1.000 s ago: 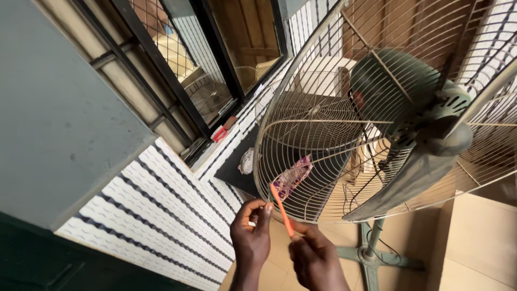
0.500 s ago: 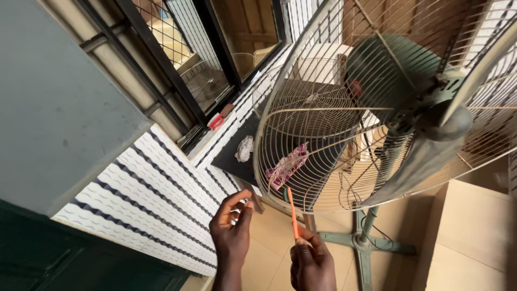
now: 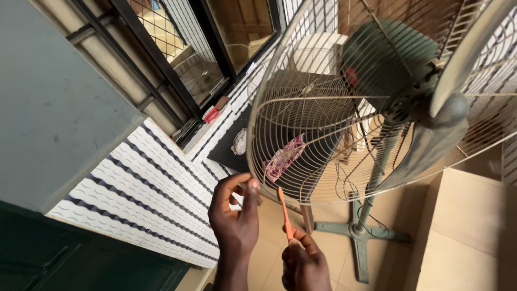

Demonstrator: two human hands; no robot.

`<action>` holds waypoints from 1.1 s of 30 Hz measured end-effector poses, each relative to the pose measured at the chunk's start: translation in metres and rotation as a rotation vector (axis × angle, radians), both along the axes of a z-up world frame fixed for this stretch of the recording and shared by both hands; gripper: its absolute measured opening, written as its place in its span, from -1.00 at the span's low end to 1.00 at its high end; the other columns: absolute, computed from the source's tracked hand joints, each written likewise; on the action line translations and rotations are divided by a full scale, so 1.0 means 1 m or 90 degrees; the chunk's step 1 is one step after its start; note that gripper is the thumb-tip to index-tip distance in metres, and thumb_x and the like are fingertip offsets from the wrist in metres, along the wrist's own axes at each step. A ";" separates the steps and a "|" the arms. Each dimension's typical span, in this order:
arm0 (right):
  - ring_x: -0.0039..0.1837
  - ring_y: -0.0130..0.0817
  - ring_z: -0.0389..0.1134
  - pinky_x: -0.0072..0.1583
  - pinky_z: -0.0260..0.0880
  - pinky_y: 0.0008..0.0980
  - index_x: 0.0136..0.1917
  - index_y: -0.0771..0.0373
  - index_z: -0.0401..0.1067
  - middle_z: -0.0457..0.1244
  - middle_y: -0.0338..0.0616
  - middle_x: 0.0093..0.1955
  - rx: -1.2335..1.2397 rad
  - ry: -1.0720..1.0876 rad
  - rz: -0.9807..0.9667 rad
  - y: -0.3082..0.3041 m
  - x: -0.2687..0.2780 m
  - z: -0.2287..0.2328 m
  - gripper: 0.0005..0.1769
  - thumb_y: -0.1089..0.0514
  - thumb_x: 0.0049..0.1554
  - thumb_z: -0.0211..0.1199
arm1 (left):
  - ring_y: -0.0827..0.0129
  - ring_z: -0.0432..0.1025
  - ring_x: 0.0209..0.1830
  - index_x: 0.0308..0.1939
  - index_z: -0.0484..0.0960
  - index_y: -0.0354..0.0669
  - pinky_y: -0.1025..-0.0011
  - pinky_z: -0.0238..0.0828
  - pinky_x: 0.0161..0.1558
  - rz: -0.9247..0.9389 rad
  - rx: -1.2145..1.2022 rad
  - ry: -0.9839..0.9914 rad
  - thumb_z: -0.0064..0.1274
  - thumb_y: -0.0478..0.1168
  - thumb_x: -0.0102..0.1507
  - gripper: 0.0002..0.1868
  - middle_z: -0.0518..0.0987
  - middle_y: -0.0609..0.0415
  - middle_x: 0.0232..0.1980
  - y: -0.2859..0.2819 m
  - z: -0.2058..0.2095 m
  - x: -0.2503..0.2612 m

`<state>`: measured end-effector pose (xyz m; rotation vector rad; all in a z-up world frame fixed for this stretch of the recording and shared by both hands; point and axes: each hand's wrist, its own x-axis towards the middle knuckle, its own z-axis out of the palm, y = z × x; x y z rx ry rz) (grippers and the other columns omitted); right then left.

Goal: The person uses an orange toothbrush to scrub the blades and the metal cage of a standing fan. They systematically clean the fan blades and the wire mesh of the protective cage, rotating the fan head to access different areas.

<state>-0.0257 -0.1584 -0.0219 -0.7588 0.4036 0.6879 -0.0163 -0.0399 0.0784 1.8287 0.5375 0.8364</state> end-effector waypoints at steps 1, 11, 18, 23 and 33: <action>-0.60 -0.48 -0.17 -0.52 -0.25 -0.41 0.22 0.14 0.42 0.00 -0.23 -0.52 0.001 0.005 0.009 -0.002 0.005 0.007 -0.70 0.12 0.27 0.00 | 0.49 0.54 -0.40 -0.03 0.66 -0.19 0.52 0.53 -0.39 -0.023 -0.010 -0.029 0.19 -0.27 0.26 -0.79 0.66 0.09 -0.29 0.001 -0.001 0.001; -0.60 -0.53 -0.18 -0.53 -0.25 -0.44 0.24 0.17 0.43 -0.04 -0.30 -0.53 0.038 -0.067 -0.045 0.017 -0.003 0.019 -0.63 0.22 0.21 -0.03 | 0.55 0.39 -0.49 -0.08 0.62 -0.24 0.51 0.35 -0.46 -0.127 -0.016 -0.074 0.12 -0.29 0.31 -0.86 0.57 0.11 -0.38 0.014 -0.009 0.008; -0.60 -0.54 -0.14 -0.52 -0.20 -0.47 0.26 0.14 0.42 -0.01 -0.30 -0.53 0.120 -0.074 -0.023 0.022 -0.014 0.048 -0.63 0.18 0.23 -0.03 | 0.55 0.40 -0.35 -0.09 0.59 -0.27 0.51 0.44 -0.29 -0.092 0.187 -0.123 0.07 -0.22 0.41 -0.85 0.60 0.10 -0.30 0.013 -0.014 0.001; -0.58 -0.55 -0.16 -0.52 -0.23 -0.46 0.23 0.18 0.42 -0.03 -0.32 -0.52 0.097 -0.105 -0.052 0.030 -0.003 0.021 -0.67 0.15 0.25 -0.02 | 0.54 0.36 -0.41 -0.07 0.59 -0.25 0.51 0.35 -0.39 -0.134 0.086 -0.062 0.07 -0.23 0.36 -0.85 0.56 0.08 -0.33 0.015 -0.008 0.001; -0.59 -0.48 -0.17 -0.52 -0.24 -0.41 0.11 0.11 0.40 -0.03 -0.29 -0.52 0.112 -0.079 0.006 0.015 -0.006 0.027 -0.76 0.05 0.25 -0.01 | 0.54 0.40 -0.34 -0.07 0.58 -0.27 0.53 0.40 -0.35 -0.155 0.098 -0.094 0.09 -0.25 0.34 -0.85 0.57 0.11 -0.29 0.016 -0.005 0.001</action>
